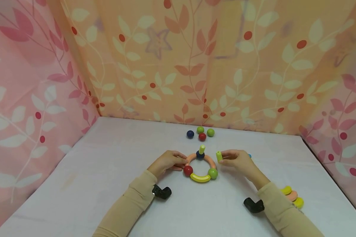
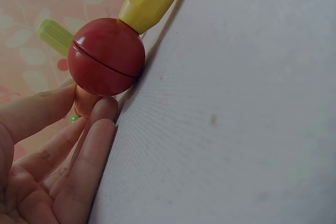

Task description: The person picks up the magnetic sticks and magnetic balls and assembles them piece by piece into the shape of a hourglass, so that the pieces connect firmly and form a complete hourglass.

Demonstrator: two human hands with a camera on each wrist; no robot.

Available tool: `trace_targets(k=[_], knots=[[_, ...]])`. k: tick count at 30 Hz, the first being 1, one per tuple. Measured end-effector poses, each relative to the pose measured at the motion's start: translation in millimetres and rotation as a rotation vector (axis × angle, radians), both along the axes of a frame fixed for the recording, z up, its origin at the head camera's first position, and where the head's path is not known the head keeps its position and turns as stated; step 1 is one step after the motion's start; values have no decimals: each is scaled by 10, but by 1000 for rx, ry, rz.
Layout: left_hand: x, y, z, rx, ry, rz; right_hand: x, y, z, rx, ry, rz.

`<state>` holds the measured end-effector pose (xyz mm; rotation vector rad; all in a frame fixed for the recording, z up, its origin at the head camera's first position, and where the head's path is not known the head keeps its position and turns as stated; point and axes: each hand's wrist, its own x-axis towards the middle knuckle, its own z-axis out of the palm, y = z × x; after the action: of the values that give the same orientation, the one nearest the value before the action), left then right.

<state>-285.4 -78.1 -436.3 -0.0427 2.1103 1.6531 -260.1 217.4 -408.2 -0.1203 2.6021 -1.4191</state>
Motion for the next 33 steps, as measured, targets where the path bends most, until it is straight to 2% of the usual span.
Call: trace_targets(k=[4, 9, 26, 33], knots=[[2, 7, 0, -2, -1, 3, 80, -73, 14, -42, -1, 28], [-3, 3, -4, -3, -17, 0, 137, -140, 18, -40, -12, 25], [-13, 10, -17, -19, -12, 13, 191, -270, -16, -51, 13, 33], [-18, 15, -17, -11, -12, 7, 194, -284, -13, -42, -5, 23]])
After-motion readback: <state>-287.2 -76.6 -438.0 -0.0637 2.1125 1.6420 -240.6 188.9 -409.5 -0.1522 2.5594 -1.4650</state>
